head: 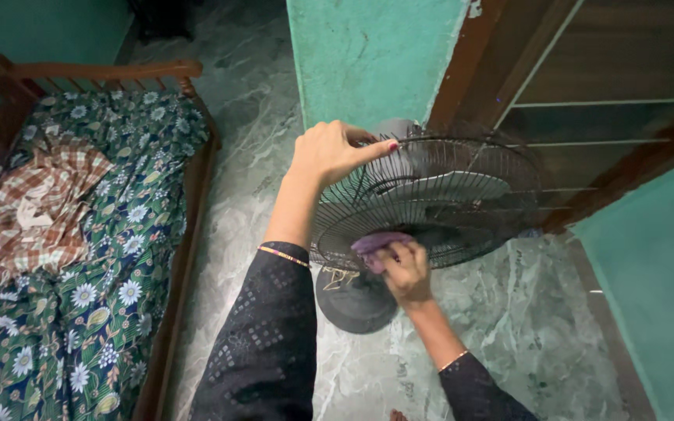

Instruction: The person wipes the front grill and motor housing of a standing electric fan using a purple cloth. They rotate the fan head to access different areas and continue wiping the surface throughout the clip.

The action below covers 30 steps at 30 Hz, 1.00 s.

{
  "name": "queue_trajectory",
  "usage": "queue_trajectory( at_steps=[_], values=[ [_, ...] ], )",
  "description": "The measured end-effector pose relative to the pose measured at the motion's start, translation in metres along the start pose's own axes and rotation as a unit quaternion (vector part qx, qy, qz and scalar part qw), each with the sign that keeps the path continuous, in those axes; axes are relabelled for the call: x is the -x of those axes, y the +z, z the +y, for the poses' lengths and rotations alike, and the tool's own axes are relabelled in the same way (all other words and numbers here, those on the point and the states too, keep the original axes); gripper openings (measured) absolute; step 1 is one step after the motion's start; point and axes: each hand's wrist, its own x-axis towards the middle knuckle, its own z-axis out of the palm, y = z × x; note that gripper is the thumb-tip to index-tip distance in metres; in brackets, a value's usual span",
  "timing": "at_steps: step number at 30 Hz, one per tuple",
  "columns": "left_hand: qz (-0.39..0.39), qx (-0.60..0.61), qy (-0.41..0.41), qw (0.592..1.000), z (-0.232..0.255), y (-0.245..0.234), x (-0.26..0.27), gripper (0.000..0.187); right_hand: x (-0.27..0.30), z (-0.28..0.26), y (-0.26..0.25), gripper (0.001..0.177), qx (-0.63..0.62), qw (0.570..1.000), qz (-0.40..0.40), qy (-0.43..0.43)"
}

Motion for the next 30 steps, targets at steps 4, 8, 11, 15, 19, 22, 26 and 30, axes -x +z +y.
queue_trajectory(
  at_steps=[4,8,11,15,19,22,26,30],
  values=[
    [0.002,-0.003,0.013,1.000,0.007,0.003,0.001,0.070,0.001,0.014,-0.022,0.030,0.024,0.980,0.098,0.173],
    [0.009,-0.004,0.009,1.000,0.011,0.006,0.001,0.073,-0.014,0.006,-0.029,0.031,-0.022,0.922,0.196,0.334],
    [0.011,-0.001,0.004,1.000,0.008,0.003,-0.002,0.074,-0.029,-0.017,-0.019,0.030,-0.033,0.963,0.122,0.239],
    [0.000,-0.006,-0.006,1.000,0.002,0.001,-0.004,0.073,-0.037,-0.037,-0.011,0.029,0.040,0.994,0.059,0.081],
    [-0.001,-0.021,-0.011,1.000,0.001,-0.001,-0.006,0.074,-0.033,-0.017,-0.024,0.030,0.036,0.998,-0.007,0.042],
    [-0.007,0.002,0.000,1.000,0.004,0.003,-0.007,0.073,-0.024,0.011,-0.034,0.037,0.031,0.987,0.046,0.149],
    [0.001,-0.017,-0.006,1.000,0.010,0.006,-0.006,0.075,-0.003,0.018,-0.028,0.031,-0.045,0.952,0.161,0.255],
    [0.007,-0.015,0.000,1.000,0.014,0.006,-0.004,0.076,0.003,-0.031,0.015,0.033,-0.190,0.885,0.184,0.383]
  ],
)
